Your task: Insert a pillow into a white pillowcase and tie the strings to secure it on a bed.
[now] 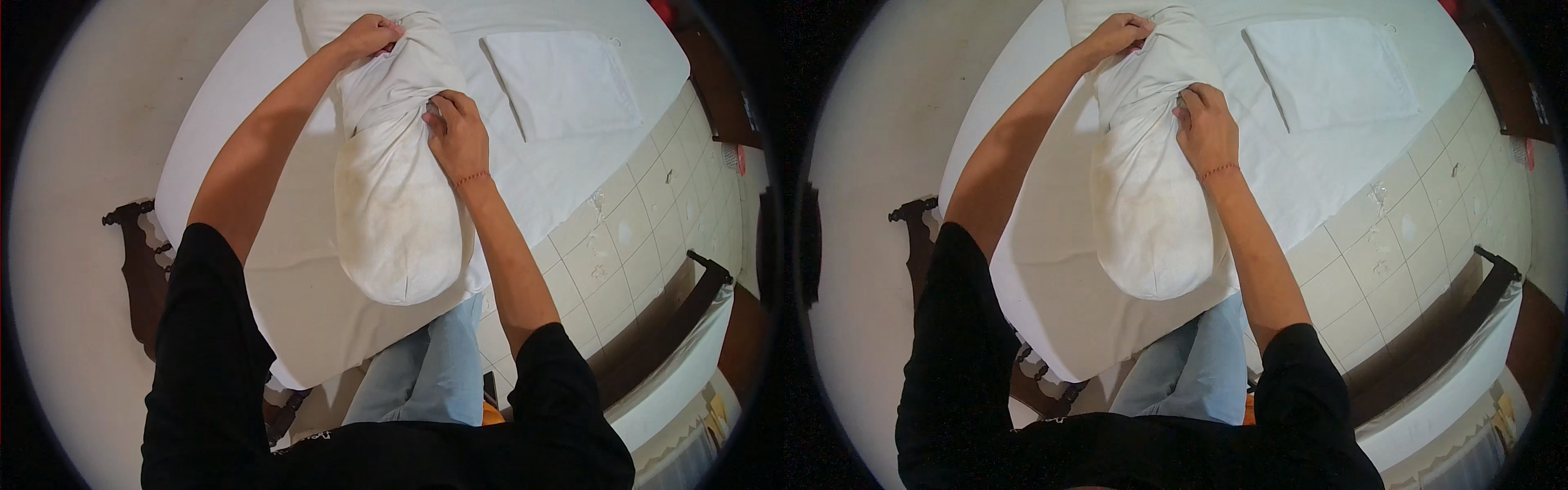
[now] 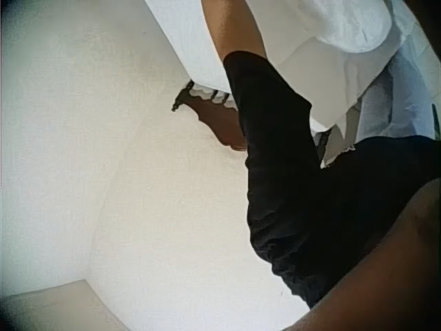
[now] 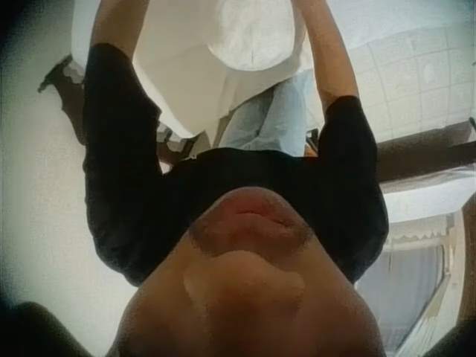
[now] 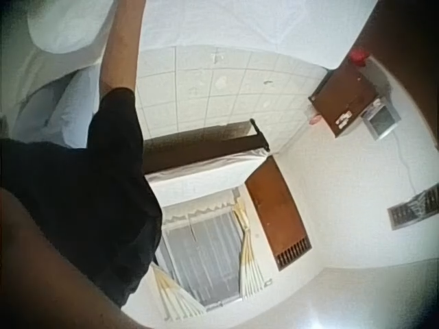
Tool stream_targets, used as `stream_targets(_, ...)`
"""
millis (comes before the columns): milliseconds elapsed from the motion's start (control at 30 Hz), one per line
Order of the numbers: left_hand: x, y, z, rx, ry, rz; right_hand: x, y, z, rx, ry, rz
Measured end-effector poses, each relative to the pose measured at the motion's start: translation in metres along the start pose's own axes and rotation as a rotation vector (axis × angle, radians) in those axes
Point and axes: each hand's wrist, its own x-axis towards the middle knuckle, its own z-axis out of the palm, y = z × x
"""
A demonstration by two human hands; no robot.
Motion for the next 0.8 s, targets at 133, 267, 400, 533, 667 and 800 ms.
stream_targets(133,-0.006,-0.006,-0.016,0.196,0.153,0.151,0.01,0.0,0.006,-0.008,-0.088,0.108)
stream_targets(267,-0.008,0.002,-0.018,0.454,0.679,0.26,0.019,0.003,0.007,0.096,-0.131,0.15)
stream_targets(400,-0.015,0.056,0.008,0.438,0.605,-0.075,0.016,0.009,-0.004,0.044,-0.205,0.043)
stream_targets(533,0.01,0.057,0.004,0.513,0.634,-0.22,0.009,-0.037,-0.039,0.19,-0.305,-0.051)
stream_targets(667,0.026,0.022,0.006,0.574,0.685,-0.268,-0.106,-0.098,-0.07,0.273,-0.348,0.071)
stream_targets(800,0.021,0.005,0.028,0.597,0.585,-0.24,-0.182,-0.123,-0.09,0.226,-0.364,0.235)
